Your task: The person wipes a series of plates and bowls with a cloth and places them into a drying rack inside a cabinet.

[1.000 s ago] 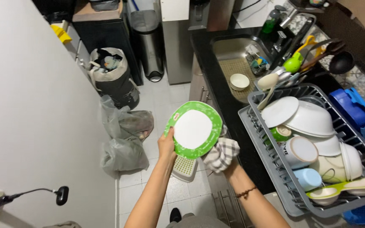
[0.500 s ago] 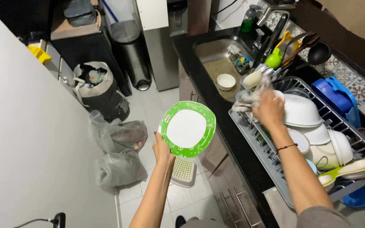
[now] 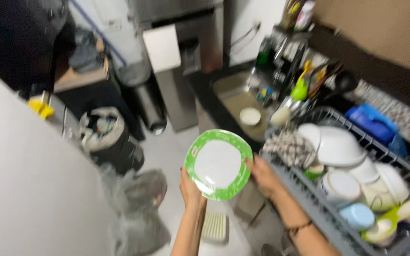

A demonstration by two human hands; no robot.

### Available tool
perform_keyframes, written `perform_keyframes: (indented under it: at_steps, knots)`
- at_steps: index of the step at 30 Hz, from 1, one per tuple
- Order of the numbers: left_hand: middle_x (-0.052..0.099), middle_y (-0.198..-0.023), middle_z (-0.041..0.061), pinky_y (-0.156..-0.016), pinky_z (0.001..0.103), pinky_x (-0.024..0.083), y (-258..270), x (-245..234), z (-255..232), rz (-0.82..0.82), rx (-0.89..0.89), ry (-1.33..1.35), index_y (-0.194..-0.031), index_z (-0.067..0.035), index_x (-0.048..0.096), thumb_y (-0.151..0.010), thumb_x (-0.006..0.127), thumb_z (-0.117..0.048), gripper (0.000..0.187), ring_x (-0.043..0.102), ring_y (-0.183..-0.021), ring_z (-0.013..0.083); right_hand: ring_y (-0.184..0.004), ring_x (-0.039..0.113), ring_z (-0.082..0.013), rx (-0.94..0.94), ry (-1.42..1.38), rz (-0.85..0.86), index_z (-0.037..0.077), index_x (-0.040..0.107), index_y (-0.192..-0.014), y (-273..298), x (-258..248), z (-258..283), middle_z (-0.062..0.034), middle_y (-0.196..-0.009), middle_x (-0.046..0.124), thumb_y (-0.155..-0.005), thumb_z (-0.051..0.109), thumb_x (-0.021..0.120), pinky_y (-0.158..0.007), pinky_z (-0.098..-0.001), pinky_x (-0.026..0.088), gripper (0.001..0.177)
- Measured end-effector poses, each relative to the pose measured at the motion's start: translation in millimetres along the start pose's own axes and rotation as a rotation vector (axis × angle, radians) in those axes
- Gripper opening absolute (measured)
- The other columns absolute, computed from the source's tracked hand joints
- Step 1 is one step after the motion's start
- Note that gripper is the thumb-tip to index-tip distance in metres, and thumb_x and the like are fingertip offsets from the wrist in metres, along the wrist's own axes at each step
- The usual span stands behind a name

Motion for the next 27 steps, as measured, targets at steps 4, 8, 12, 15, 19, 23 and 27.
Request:
perform_keyframes:
  at_steps: [4, 8, 12, 15, 19, 23, 27]
  knots:
    - [0.064, -0.088, 0.011, -0.069, 0.036, 0.048, -49, 33, 14, 0.133, 0.089, 0.186, -0.093, -0.012, 0.057, -0.104, 0.042, -0.023, 0.022, 0.059, -0.079, 0.0231, -0.108, 0.073, -0.0316, 0.180, 0.009, -0.095, -0.003, 0.065, -0.135, -21, 12, 60, -0.0189, -0.124, 0.076, -0.090, 0.016, 0.068, -0.094, -0.0471, 0.060, 0.049]
    - [0.070, -0.089, 0.007, -0.056, 0.030, 0.043, -76, 59, -10, 0.466, 0.091, 0.019, -0.102, -0.003, 0.069, -0.102, 0.053, -0.020, 0.023, 0.059, -0.072, 0.0156, -0.099, 0.072, -0.0252, -0.053, 0.135, -0.175, -0.003, 0.067, -0.128, -53, 10, 133, -0.0159, -0.117, 0.076, -0.088, 0.020, 0.070, -0.086, -0.0402, 0.060, 0.046]
    - [0.074, -0.108, 0.014, -0.075, 0.032, 0.051, -50, 92, -58, 0.894, 0.299, -0.240, -0.111, 0.009, 0.068, -0.093, 0.063, -0.019, 0.033, 0.066, -0.093, 0.0200, -0.087, 0.070, -0.0197, -0.155, 0.457, -0.201, 0.001, 0.075, -0.114, -89, 6, 180, -0.0097, -0.101, 0.079, -0.087, 0.025, 0.071, -0.076, -0.0335, 0.056, 0.037]
    - [0.072, -0.098, 0.010, -0.076, 0.032, 0.056, -45, 112, -80, 0.817, 0.267, -0.311, -0.108, 0.007, 0.069, -0.097, 0.061, -0.027, 0.036, 0.066, -0.086, 0.0175, -0.098, 0.071, -0.0245, -0.148, 0.146, -0.126, -0.001, 0.068, -0.129, -102, 48, 223, -0.0146, -0.115, 0.076, -0.085, 0.022, 0.072, -0.085, -0.0393, 0.059, 0.049]
    - [0.059, -0.083, -0.003, -0.066, 0.025, 0.047, -65, 136, -100, 0.739, 0.448, -0.351, -0.090, -0.005, 0.066, -0.101, 0.059, -0.031, 0.029, 0.055, -0.075, 0.0088, -0.092, 0.071, -0.0212, -0.207, 0.166, -0.076, -0.001, 0.071, -0.123, -148, 63, 228, -0.0131, -0.109, 0.077, -0.088, 0.021, 0.072, -0.081, -0.0358, 0.059, 0.041]
    - [0.044, -0.075, -0.006, -0.061, 0.028, 0.035, -91, 191, -127, 0.569, 0.643, -0.295, -0.076, -0.014, 0.051, -0.101, 0.060, -0.026, 0.029, 0.041, -0.069, 0.0079, -0.096, 0.068, -0.0190, -0.373, 0.095, -0.048, -0.002, 0.065, -0.131, -195, 77, 247, -0.0128, -0.116, 0.074, -0.092, 0.017, 0.066, -0.083, -0.0331, 0.056, 0.043]
    - [0.058, -0.078, -0.002, -0.065, 0.033, 0.044, -128, 276, -176, 0.459, 0.839, -0.218, -0.080, -0.008, 0.065, -0.097, 0.058, -0.021, 0.022, 0.049, -0.073, 0.0108, -0.119, 0.065, -0.0218, -0.576, 0.145, 0.124, -0.001, 0.051, -0.140, -259, 92, 287, -0.0152, -0.135, 0.067, -0.088, 0.012, 0.068, -0.101, -0.0365, 0.055, 0.056]
Point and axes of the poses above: each hand's wrist, its own y-axis away from the middle knuckle, its own x-axis out of the palm, z = x × y, the point moved 1 cm from there along -y, towards the middle knuckle
